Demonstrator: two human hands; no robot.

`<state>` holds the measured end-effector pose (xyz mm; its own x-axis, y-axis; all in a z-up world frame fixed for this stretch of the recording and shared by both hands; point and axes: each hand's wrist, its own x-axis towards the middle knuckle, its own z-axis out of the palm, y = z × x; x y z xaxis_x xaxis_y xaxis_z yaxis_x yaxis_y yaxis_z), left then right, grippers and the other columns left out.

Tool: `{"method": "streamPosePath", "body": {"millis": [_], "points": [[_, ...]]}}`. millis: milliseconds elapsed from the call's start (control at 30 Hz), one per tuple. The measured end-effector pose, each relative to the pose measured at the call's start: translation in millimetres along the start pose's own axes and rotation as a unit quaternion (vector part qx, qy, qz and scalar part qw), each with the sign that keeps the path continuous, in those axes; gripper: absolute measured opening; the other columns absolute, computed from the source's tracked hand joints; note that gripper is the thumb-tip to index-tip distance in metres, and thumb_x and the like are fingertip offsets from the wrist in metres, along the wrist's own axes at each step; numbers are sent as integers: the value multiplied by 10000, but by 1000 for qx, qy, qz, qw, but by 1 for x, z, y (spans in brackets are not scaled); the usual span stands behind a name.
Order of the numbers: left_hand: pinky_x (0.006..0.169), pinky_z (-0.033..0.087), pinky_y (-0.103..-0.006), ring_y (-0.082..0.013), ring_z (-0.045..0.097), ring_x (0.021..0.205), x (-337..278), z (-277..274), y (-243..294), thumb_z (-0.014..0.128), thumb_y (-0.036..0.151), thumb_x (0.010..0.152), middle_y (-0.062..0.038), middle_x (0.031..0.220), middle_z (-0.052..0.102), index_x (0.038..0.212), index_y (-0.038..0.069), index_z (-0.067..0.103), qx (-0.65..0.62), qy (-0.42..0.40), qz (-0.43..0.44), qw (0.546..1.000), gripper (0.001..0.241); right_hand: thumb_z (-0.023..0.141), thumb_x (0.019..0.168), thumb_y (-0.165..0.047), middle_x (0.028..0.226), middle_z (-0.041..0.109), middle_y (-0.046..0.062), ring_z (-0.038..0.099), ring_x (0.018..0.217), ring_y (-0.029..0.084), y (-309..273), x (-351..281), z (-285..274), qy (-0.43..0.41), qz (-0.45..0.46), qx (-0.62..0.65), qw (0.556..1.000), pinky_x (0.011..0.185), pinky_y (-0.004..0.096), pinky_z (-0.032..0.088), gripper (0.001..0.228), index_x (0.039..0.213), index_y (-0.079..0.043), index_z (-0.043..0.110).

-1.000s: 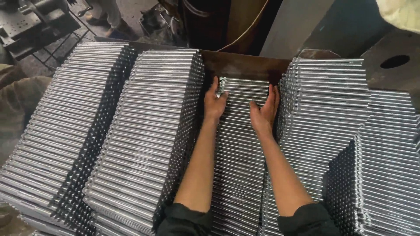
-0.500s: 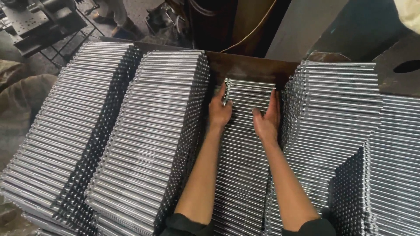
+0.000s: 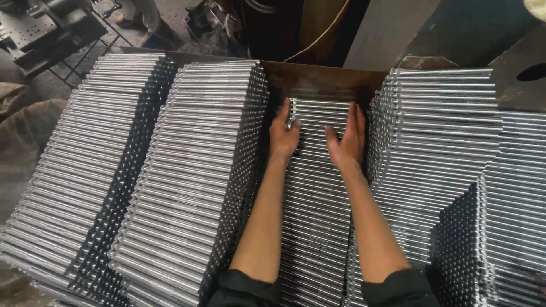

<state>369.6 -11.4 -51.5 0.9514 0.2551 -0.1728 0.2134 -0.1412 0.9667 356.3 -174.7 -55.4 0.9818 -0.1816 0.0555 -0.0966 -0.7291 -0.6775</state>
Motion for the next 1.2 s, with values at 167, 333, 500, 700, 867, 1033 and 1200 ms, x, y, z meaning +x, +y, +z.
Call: {"method": "streamPosePath", "body": {"millis": [167,333,500,700,867,1033,1200], "points": [[1253,300,-417,-257,369,1494,5,2,-12,641,82,933,-69,1605,429,1577,252,396,-35,-9,0,999,710,605,991,-326,1717,94,51,137,1578,239,-4,-1,-1,10,23,1,1000,1309,399,151,829,1669,-223,138],[1254,304,-415,-243,344,1511,8,10,-10,652,86,942,-53,1626,400,1573,238,403,-7,-15,15,1000,696,532,1054,-250,1713,71,94,219,1560,282,-5,-1,-1,-6,-16,-15,1000,1288,438,250,708,1663,-188,177],[1243,326,-408,-255,385,1487,9,5,-18,669,105,936,-58,1591,456,1557,285,431,-30,-13,1,999,689,509,1069,-230,1716,110,58,156,1570,249,13,6,-1,-10,-3,66,998,1297,402,199,663,1660,-237,211],[1220,356,-427,-293,407,1468,-14,6,-14,666,105,921,-119,1567,478,1546,237,450,-29,1,-28,999,674,486,1082,-141,1685,220,172,220,1544,342,10,-16,-12,9,42,141,989,1293,467,198,649,1647,-207,173],[1195,398,-444,-313,464,1432,-22,-1,-8,645,116,934,-96,1587,457,1573,262,393,37,-18,-12,999,703,454,1107,-155,1713,137,90,192,1561,293,26,-7,3,-17,25,83,996,1305,441,197,636,1660,-174,139],[1247,283,-504,-373,325,1495,-57,-17,19,615,44,948,-132,1674,256,1632,216,226,63,-34,-5,997,806,453,1112,-167,1714,90,148,126,1573,302,1,-47,-16,-31,2,7,999,1303,447,142,668,1662,-125,77],[1257,251,-500,-383,291,1511,-79,-26,6,623,95,961,-185,1665,261,1633,137,205,77,-67,-24,994,792,497,1103,-188,1702,115,183,126,1562,324,4,-73,-24,-39,-2,0,999,1279,455,147,717,1658,-94,53]]}}
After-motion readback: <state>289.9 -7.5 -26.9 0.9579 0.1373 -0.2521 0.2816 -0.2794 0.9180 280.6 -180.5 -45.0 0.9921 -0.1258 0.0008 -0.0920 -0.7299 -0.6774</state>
